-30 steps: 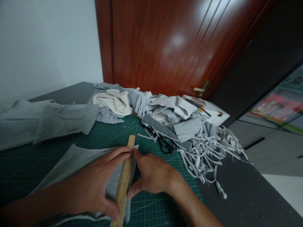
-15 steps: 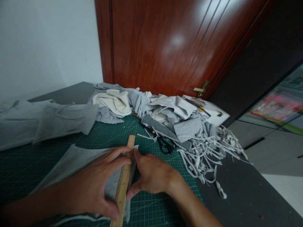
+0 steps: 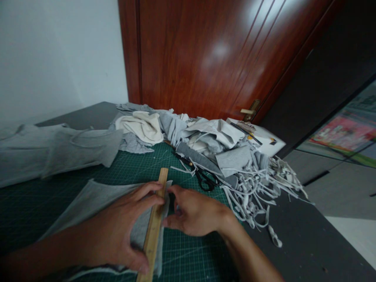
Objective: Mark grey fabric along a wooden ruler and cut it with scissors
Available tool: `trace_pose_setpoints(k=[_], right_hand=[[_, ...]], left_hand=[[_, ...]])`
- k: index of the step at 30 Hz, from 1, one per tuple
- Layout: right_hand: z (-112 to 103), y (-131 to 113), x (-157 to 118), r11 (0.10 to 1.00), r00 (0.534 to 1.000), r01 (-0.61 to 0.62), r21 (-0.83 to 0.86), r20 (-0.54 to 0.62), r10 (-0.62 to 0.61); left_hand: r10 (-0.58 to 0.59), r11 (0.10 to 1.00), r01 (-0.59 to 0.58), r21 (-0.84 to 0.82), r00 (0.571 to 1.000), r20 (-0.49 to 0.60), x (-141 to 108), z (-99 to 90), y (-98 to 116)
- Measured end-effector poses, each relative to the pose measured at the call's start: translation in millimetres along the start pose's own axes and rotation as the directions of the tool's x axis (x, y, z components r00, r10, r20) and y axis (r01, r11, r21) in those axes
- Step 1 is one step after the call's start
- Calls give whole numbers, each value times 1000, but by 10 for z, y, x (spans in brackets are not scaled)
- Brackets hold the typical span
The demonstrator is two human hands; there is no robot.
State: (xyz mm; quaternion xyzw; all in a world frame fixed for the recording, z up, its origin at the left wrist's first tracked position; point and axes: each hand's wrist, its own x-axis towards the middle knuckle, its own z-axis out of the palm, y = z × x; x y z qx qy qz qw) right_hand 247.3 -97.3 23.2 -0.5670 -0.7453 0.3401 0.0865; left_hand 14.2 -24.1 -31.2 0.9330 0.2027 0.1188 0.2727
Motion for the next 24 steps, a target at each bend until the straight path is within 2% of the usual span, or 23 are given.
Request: trace_pose_setpoints(k=[3, 6, 9, 13, 16, 19, 21, 24], right_hand=[[-28, 30, -12, 996, 998, 37, 87, -53, -32], [-1, 61, 23, 969, 1000, 7, 248, 6, -8], [47, 86, 61, 901, 999, -51, 432, 34, 40], [78, 101, 64, 789, 999, -24, 614, -10, 39], [78, 92, 44, 754, 998, 26, 656, -61, 19], [97, 65, 17, 775, 996, 44, 631, -85, 13], [135, 41, -8, 792, 996, 15, 610, -76, 39], [229, 8, -58, 777, 997, -61, 626, 0, 78]], left_hand=[[30, 999, -30, -13, 999, -15, 3, 4, -5], [55, 998, -56, -18, 998, -36, 10, 4, -8], [52, 999, -53, -11, 997, -56, 13, 9, -12], [32, 999, -32, 3, 999, -34, 13, 27, -33], [9, 1000, -9, 23, 1000, -1, 10, 38, -47], [-12, 999, 12, 39, 1000, -6, 5, 35, -41], [-23, 999, 23, 46, 1000, -4, 1, 27, -29], [-31, 998, 30, 46, 1000, 7, 0, 20, -19]])
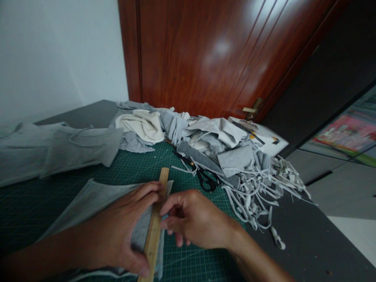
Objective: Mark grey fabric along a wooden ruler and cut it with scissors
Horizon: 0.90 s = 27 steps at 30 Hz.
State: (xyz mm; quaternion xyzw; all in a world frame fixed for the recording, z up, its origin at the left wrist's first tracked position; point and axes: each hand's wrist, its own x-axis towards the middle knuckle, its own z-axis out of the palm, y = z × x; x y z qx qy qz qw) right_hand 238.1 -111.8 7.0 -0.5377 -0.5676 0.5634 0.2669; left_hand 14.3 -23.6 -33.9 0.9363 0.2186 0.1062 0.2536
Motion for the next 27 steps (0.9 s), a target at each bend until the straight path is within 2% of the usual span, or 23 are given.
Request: trace_pose_setpoints(k=[4, 10, 17, 27], right_hand=[[126, 92, -62, 995, 993, -100, 22, 62, 98], [231, 210, -102, 983, 982, -173, 58, 84, 168], [258, 257, -120, 985, 973, -170, 37, 165, 162], [305, 287, -51, 975, 968, -198, 98, 176, 179]], left_hand=[[-7, 1000, 7, 4, 1000, -1, 2, 12, -9], [-1, 1000, 1, -14, 1000, -8, -16, 21, -22], [43, 997, -48, -68, 996, -73, 3, 19, -5], [50, 997, -55, -54, 996, -80, -9, 55, -44]])
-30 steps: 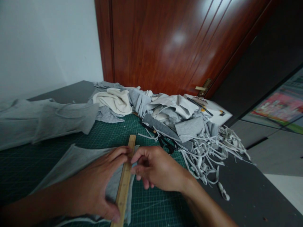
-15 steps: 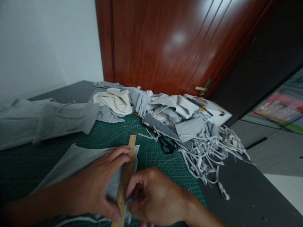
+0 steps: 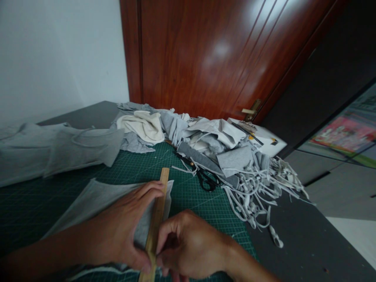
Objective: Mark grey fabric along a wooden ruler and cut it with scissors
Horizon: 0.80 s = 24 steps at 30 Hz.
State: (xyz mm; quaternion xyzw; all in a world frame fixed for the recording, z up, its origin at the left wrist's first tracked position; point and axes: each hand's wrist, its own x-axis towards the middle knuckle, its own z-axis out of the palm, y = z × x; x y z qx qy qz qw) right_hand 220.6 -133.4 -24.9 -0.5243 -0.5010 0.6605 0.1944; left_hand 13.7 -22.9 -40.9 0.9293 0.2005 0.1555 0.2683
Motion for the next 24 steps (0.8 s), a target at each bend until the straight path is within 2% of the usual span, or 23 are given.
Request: trace_pose_setpoints(k=[4, 13, 19, 24], right_hand=[[6, 18, 4, 1000, 1000, 15, -17, 6, -15], [-3, -34, 40, 998, 999, -32, -56, 4, 32], [-26, -39, 50, 996, 1000, 17, -92, -3, -17], [-12, -61, 24, 992, 1000, 6, -130, 12, -4]], left_hand=[[-15, 1000, 15, 7, 1000, 5, 5, -1, 19], [-19, 1000, 19, 16, 1000, 12, 10, -12, 43], [-11, 1000, 11, 9, 1000, 6, 9, -7, 29], [-26, 1000, 26, 11, 1000, 12, 0, -21, 63]])
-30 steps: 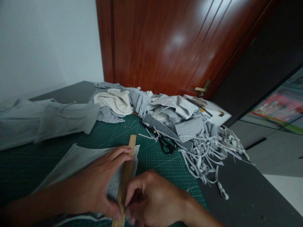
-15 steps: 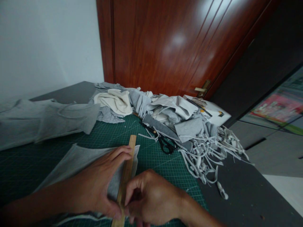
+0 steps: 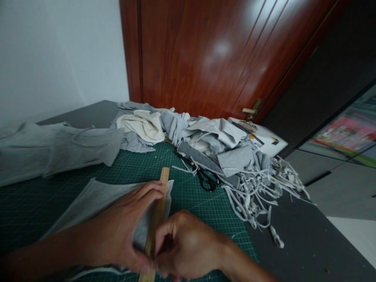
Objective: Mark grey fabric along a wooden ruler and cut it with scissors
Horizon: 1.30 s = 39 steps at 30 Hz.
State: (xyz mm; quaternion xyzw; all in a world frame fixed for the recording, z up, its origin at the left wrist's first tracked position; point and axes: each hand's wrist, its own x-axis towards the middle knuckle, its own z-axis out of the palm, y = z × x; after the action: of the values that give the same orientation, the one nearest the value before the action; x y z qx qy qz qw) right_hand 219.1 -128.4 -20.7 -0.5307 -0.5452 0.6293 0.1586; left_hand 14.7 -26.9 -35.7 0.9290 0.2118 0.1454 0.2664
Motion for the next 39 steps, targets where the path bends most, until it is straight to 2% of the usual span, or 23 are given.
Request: trace_pose_setpoints(k=[4, 11, 18, 27, 39], right_hand=[[-17, -3, 35, 999, 1000, -10, 40, 16, 9], [-126, 42, 217, 988, 994, 69, 136, -93, -57], [-214, 0, 300, 988, 985, 117, 105, -136, -102], [-394, -113, 437, 984, 957, 164, 64, -252, -143], [-647, -245, 681, 985, 913, 171, 25, -379, -149]], left_hand=[[-34, 999, 33, 10, 999, 30, -5, -23, 35], [-65, 998, 64, 27, 996, 62, -1, -11, 18], [-70, 997, 67, 48, 997, 46, -10, 40, -5], [-91, 994, 86, 61, 992, 92, -21, 36, -21], [-49, 998, 46, 51, 997, 52, 1, -25, 45]])
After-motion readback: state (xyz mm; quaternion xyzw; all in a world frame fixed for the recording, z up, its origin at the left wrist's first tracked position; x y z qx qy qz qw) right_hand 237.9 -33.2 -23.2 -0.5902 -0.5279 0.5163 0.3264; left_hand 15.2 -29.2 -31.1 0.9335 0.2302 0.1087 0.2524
